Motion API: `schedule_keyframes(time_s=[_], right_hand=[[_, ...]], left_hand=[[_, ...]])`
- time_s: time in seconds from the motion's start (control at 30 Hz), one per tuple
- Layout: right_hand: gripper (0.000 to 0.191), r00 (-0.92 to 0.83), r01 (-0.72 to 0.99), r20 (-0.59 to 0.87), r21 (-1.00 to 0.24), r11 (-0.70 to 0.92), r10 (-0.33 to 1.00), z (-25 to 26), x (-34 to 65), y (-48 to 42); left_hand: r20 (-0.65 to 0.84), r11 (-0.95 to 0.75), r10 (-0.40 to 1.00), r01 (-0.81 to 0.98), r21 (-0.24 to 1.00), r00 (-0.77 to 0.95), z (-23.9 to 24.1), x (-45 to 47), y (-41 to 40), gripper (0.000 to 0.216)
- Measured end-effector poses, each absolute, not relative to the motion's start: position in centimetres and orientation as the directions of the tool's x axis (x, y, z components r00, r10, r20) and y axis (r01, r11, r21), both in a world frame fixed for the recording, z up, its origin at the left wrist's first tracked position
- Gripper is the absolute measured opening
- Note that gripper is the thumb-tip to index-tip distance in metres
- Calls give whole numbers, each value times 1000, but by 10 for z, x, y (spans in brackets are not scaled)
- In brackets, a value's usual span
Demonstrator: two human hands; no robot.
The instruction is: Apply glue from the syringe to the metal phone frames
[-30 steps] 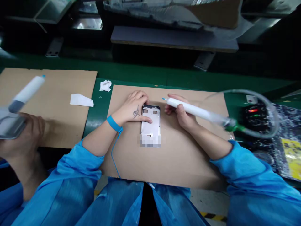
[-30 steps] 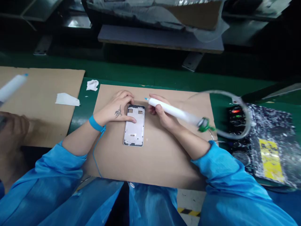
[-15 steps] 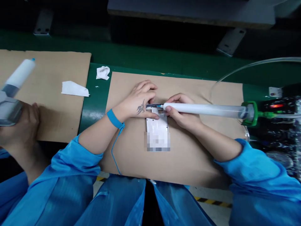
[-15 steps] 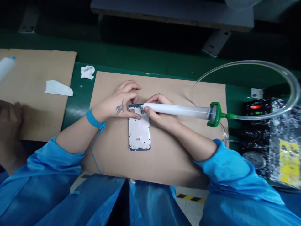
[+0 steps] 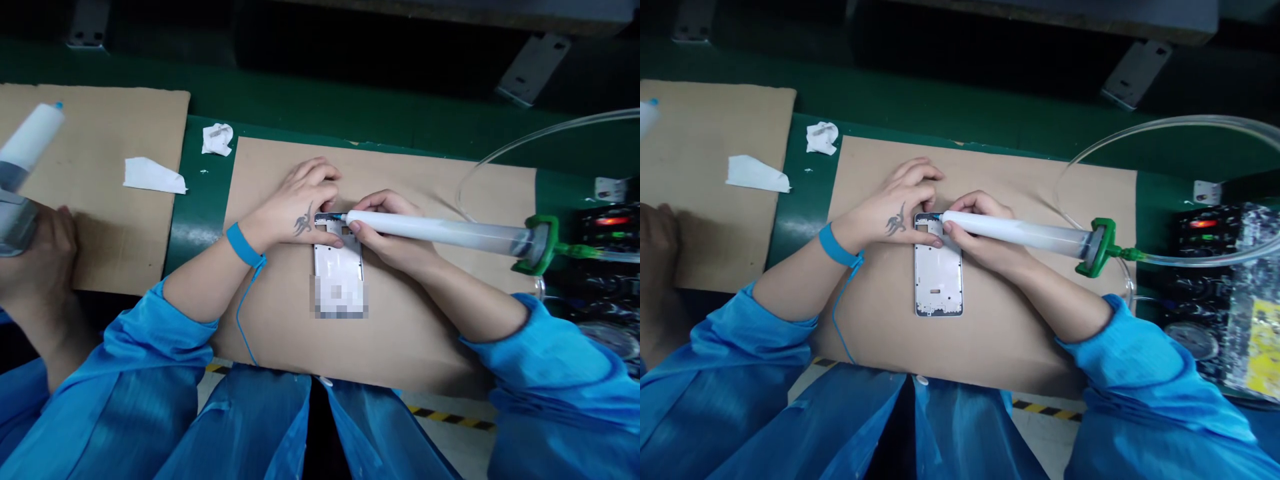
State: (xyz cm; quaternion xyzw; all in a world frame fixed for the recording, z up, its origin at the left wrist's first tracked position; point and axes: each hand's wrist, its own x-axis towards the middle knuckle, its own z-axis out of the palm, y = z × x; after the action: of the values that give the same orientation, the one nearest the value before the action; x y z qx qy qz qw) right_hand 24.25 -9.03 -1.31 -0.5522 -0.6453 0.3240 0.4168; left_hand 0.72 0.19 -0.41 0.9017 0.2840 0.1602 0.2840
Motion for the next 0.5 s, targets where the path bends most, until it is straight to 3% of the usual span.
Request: schedule_keyframes(time_s=[0.5], right_hand=[[22, -57, 447, 170, -877, 178, 984, -12, 246, -90]], left_hand=[[93, -642, 614, 427, 637, 784, 1, 10, 2, 67]])
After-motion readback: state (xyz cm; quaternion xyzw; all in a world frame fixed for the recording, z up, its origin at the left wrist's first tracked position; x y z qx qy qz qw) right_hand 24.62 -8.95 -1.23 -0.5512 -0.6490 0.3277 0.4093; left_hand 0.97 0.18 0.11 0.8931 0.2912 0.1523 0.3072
